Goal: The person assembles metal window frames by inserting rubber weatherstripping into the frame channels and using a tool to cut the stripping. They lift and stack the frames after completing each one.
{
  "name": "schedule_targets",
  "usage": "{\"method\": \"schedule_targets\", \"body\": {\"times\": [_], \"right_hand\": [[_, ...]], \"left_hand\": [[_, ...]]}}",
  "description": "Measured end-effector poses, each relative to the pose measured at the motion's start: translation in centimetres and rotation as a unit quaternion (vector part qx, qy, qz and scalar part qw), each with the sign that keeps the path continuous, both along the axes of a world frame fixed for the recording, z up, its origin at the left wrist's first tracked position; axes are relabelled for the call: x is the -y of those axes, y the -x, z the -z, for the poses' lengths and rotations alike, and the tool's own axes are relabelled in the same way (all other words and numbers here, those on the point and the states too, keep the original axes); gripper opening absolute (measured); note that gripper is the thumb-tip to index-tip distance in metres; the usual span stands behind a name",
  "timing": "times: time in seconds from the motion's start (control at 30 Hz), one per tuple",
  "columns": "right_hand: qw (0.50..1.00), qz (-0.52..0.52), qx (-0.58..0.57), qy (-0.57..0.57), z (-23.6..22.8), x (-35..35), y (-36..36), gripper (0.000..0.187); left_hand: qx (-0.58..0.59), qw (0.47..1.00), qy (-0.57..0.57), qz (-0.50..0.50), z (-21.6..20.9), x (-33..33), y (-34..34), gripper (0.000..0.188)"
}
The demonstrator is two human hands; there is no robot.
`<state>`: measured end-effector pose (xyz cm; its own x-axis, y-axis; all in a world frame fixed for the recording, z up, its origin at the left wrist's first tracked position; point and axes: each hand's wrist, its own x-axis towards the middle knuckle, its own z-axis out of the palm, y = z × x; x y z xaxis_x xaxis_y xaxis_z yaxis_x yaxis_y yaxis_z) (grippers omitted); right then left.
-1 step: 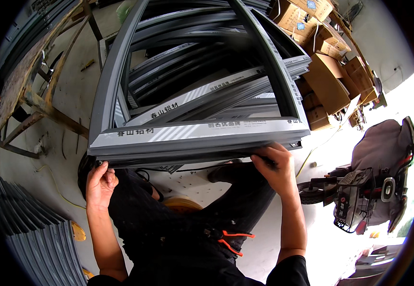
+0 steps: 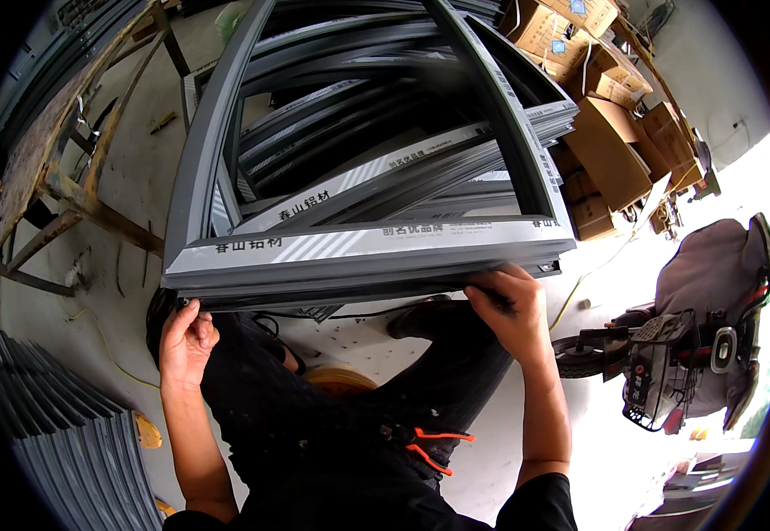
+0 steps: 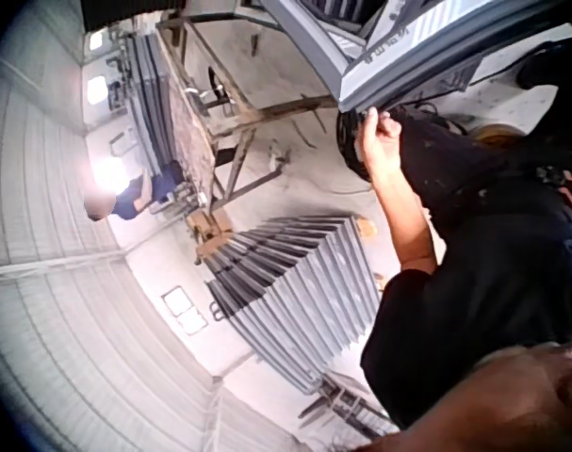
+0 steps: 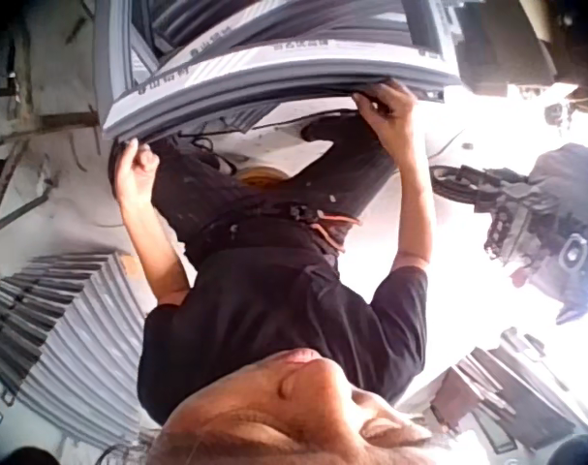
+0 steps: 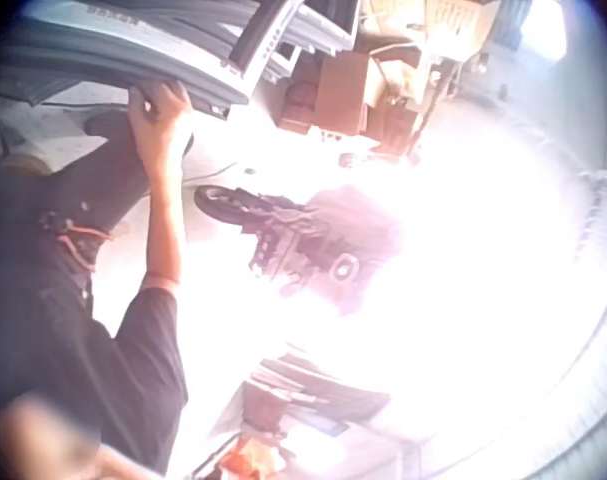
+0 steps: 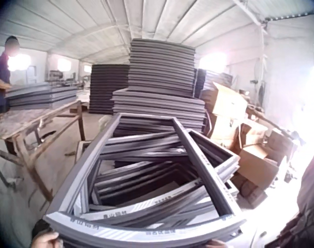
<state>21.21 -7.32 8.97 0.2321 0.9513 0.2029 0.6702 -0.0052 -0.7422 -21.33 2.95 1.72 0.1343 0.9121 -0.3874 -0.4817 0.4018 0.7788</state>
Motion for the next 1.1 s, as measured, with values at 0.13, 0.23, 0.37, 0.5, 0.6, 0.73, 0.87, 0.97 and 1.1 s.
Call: {"method": "schedule_targets", "body": {"times": [0.13,0.23,0.37,0.5,0.6,0.73,0.87,0.97,1.1], "right_hand": [[1.000,-0.007,0.022,-0.018,0.6,-0.1,-0.1,0.013],[0.999,-0.011,0.026,-0.029,0.5,0.0,0.1,0.014],[1.000,0.006,0.010,-0.024,0.7,0.0,0.3,0.016],[0.998,0.027,0.021,-0.048,1.2,-0.1,0.8,0.015],[0.997,0.043,0.032,-0.056,1.4,-0.1,1.2,0.014],[0.995,0.049,0.040,-0.079,1.9,-0.3,1.3,0.013],[0.993,0.050,0.068,-0.083,2.0,-0.4,1.5,0.013],[0.989,0.053,0.087,-0.103,2.3,-0.5,1.8,0.012],[0.986,0.061,0.113,-0.109,2.4,-0.4,2.1,0.012]], "left_hand": [[0.001,1.000,0.012,-0.004,0.1,-0.2,0.3,0.019],[0.000,1.000,0.017,-0.006,0.0,-0.1,0.1,0.019],[-0.009,1.000,0.027,0.000,-0.3,-0.1,-0.2,0.025],[0.011,1.000,0.020,0.002,-0.2,0.0,-0.2,0.024],[0.023,1.000,0.017,0.005,0.0,-0.1,0.0,0.023],[0.014,1.000,0.014,0.004,-0.4,0.1,-0.5,0.023],[0.013,1.000,0.011,0.002,-0.2,0.2,-0.3,0.023],[0.014,1.000,0.014,-0.011,-0.2,0.2,-0.6,0.023],[0.013,1.000,0.009,-0.019,0.0,0.1,-0.6,0.025]]}}
